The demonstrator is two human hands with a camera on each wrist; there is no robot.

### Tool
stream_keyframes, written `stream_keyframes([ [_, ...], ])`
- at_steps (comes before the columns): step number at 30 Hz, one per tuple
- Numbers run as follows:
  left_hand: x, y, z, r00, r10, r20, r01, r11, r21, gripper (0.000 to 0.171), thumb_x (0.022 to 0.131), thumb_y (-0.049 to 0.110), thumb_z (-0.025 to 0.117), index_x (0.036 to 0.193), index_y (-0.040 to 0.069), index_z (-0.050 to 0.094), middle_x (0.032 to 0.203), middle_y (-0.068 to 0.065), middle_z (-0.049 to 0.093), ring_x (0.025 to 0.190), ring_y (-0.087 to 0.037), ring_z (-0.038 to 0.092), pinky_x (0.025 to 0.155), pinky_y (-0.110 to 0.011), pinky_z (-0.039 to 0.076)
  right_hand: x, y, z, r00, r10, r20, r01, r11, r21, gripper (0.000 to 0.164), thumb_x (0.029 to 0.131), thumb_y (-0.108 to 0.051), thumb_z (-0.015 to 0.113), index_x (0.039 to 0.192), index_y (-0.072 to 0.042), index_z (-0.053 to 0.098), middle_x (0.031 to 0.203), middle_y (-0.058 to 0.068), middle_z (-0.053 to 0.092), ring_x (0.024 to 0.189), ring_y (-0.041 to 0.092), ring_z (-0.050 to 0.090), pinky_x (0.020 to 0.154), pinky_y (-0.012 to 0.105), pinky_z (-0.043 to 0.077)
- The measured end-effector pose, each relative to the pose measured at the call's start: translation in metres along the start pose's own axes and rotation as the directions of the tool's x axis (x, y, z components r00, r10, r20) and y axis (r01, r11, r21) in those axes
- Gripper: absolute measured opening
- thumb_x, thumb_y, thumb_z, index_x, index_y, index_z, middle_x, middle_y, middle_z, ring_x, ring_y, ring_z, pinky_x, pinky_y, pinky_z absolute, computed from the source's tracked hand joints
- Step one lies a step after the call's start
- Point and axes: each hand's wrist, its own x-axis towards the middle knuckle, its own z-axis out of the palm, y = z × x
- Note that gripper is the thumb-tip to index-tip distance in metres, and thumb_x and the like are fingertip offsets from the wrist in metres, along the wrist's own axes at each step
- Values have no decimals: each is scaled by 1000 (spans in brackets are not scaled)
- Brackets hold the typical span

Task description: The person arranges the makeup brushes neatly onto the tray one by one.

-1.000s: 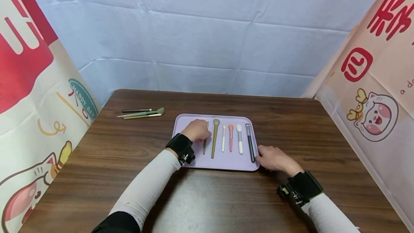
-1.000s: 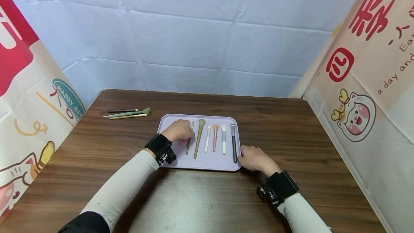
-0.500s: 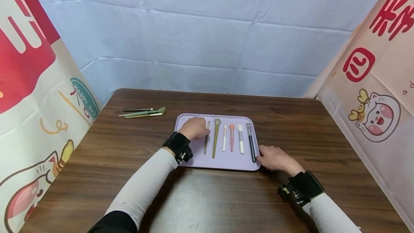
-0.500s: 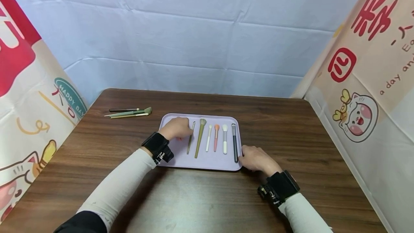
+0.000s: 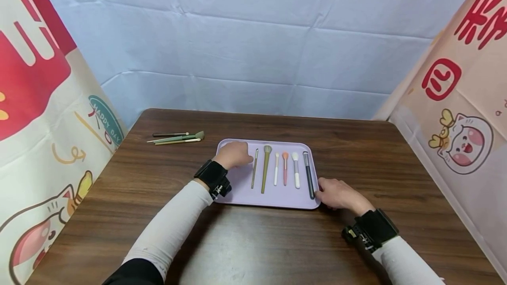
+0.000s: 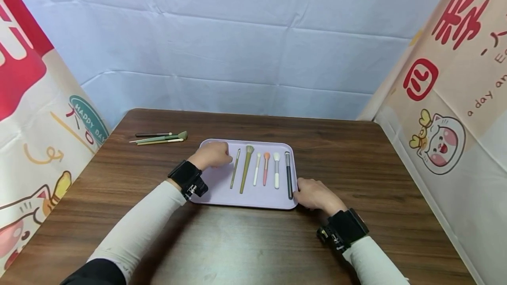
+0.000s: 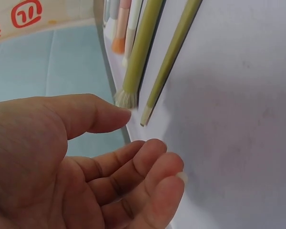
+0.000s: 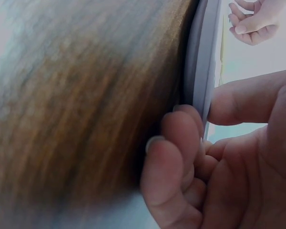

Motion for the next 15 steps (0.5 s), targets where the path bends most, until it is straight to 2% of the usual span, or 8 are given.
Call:
stream_keyframes([
  [4, 1, -6, -1, 1000, 16, -15, -16, 999, 45, 45, 95, 24, 61, 58, 16, 37, 52, 4, 32, 50, -14, 32, 52, -29, 26, 0, 0, 0, 1000, 2, 4, -2, 1000, 6, 8, 97, -16, 57, 95, -9, 58, 69, 3, 56, 56, 17, 56, 51, 31, 44],
  [7, -2, -9, -5, 1000, -3, -15, 4, 999, 41, 44, 96, 24, 60, 58, 16, 39, 54, 3, 32, 52, -15, 33, 53, -30, 27, 0, 0, 0, 1000, 3, 6, -3, 1000, 8, 8, 97, -16, 56, 96, -9, 58, 69, 3, 57, 56, 17, 56, 51, 31, 44],
  [9, -6, -10, -8, 1000, -22, -14, 23, 999, 25, 35, 96, 25, 61, 65, 12, 51, 59, 1, 41, 56, -17, 40, 55, -31, 31, 0, 0, -1, 1000, 6, 7, -7, 1000, 11, 8, 97, -16, 56, 96, -8, 58, 69, 3, 57, 56, 17, 56, 51, 31, 44],
  [12, -10, -13, -13, 999, -47, -9, 47, 999, 17, 24, 98, 27, 61, 83, 8, 64, 71, -3, 54, 64, -19, 49, 58, -33, 36, 0, 0, -1, 1000, 8, 8, -8, 1000, 14, 8, 98, -16, 57, 97, -8, 59, 69, 3, 56, 56, 17, 56, 51, 31, 44],
  [14, -11, -16, -15, 998, -60, -10, 60, 998, 19, 24, 98, 29, 61, 96, 6, 67, 81, -5, 61, 68, -20, 53, 61, -34, 39, -1, -1, -1, 1000, 6, 7, -6, 1000, 14, 8, 97, -16, 57, 96, -8, 59, 68, 3, 56, 56, 17, 56, 51, 31, 44],
  [15, -11, -18, -15, 998, -63, -8, 64, 998, 22, 24, 99, 29, 61, 97, 6, 67, 82, -6, 62, 68, -21, 53, 61, -34, 39, -1, -1, -1, 1000, 6, 6, -6, 1000, 13, 8, 97, -16, 56, 96, -8, 58, 68, 3, 56, 56, 17, 56, 51, 31, 44],
])
